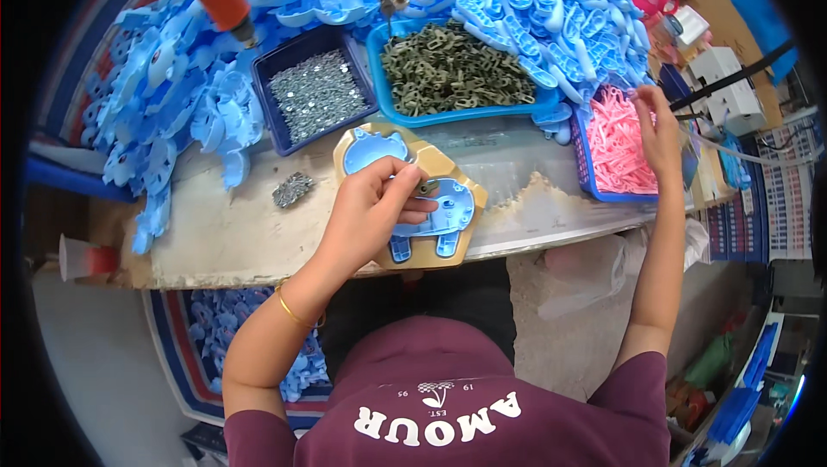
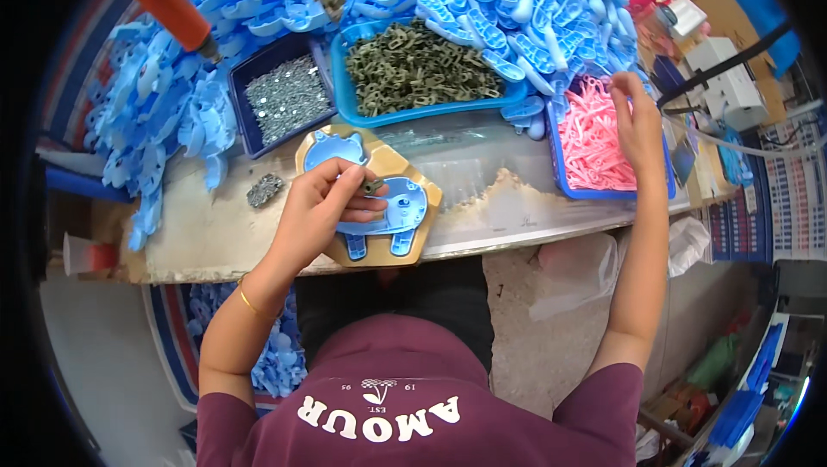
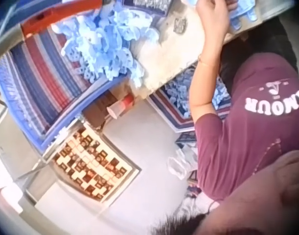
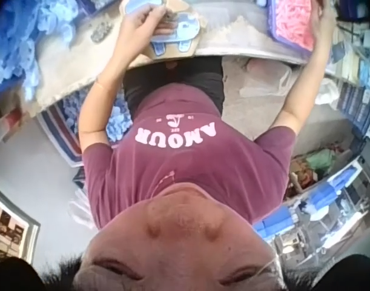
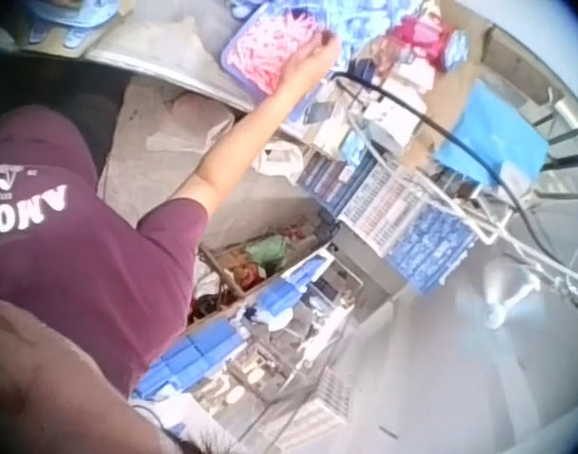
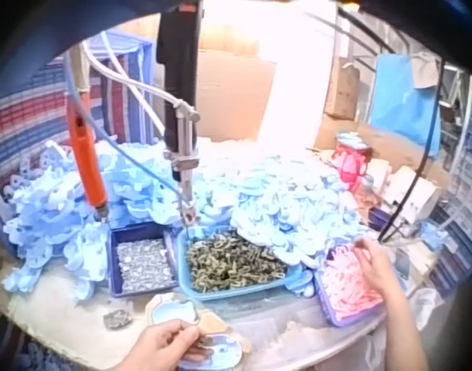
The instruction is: Assembling blue plastic toy figures at a factory workbench using handheld assembly tools and fasteners.
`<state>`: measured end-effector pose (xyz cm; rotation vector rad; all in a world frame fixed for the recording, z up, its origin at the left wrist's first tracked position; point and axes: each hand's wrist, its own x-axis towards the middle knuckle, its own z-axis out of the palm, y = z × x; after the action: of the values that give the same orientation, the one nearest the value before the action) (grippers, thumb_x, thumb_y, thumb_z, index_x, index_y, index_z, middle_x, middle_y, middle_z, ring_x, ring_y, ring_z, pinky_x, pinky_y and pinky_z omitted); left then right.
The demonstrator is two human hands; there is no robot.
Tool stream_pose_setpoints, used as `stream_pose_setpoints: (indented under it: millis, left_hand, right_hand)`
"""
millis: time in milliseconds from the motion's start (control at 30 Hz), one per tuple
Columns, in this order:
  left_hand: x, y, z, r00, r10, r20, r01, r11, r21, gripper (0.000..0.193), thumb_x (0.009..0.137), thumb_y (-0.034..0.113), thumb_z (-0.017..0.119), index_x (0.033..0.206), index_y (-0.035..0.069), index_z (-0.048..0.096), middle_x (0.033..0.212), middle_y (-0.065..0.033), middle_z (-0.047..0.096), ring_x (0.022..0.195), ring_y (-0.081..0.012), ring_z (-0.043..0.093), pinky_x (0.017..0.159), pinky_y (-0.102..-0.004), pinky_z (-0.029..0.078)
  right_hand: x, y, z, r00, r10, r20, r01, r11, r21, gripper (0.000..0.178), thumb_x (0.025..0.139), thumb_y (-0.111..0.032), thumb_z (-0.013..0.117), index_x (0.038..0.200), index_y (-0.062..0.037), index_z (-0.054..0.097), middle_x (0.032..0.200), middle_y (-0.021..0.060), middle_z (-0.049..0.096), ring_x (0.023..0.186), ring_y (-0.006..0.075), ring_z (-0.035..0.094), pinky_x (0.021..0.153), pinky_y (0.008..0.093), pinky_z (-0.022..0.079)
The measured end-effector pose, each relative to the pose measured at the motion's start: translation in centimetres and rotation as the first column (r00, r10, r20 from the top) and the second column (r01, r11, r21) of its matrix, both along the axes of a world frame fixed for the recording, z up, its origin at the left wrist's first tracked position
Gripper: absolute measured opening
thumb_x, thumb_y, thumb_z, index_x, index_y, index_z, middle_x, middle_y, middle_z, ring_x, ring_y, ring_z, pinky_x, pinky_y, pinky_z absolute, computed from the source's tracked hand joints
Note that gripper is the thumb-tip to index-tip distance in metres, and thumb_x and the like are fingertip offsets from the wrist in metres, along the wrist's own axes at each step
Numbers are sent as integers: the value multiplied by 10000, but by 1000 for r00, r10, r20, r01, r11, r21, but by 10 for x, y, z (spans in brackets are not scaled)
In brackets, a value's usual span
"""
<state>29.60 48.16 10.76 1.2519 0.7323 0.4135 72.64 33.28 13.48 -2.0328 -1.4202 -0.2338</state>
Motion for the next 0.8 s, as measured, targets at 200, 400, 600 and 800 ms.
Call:
stream_pose_setpoints:
  millis: [200, 400, 600, 800]
  left_hand:
    - [-2, 3, -1, 999, -26, -47, 25, 1000, -14, 269, 1076, 277, 528, 1061, 20, 605, 1068, -170, 737, 933, -201, 750, 749, -268, 605]
    - [-3, -1, 3, 1000, 20, 0, -19, 999, -50, 311, 1070, 261, 542, 1015, -33, 629, 973, -138, 715, 904, -198, 748, 746, -276, 616]
    - [-7, -4, -1, 998, 56, 10, -56, 998, -6, 265, 1074, 261, 536, 1037, 10, 611, 1016, -118, 727, 936, -203, 748, 754, -271, 607]
    - [-15, -1, -7, 995, -7, 100, 6, 1000, 8, 270, 1085, 236, 511, 1046, -13, 609, 994, -116, 724, 895, -174, 740, 782, -272, 616]
  right_hand:
    - [-87, 39, 22, 828, 201, -524, -237, 971, -3, 214, 1029, -98, 586, 1225, -35, 640, 1035, 48, 691, 847, 101, 608, 776, 260, 510]
    - [-232, 52, 17, 590, 511, -626, -670, 742, -25, 253, 933, -47, 697, 1180, -21, 643, 900, 62, 714, 791, 122, 677, 716, 263, 525]
    - [-249, 55, 4, 678, 445, -584, -559, 829, -17, 199, 912, -38, 723, 1090, -9, 640, 827, 67, 708, 744, 130, 683, 663, 273, 530]
    - [-251, 51, 1, 694, 451, -561, -563, 826, -32, 211, 883, -36, 745, 1076, 0, 667, 833, 76, 723, 741, 140, 699, 666, 277, 537]
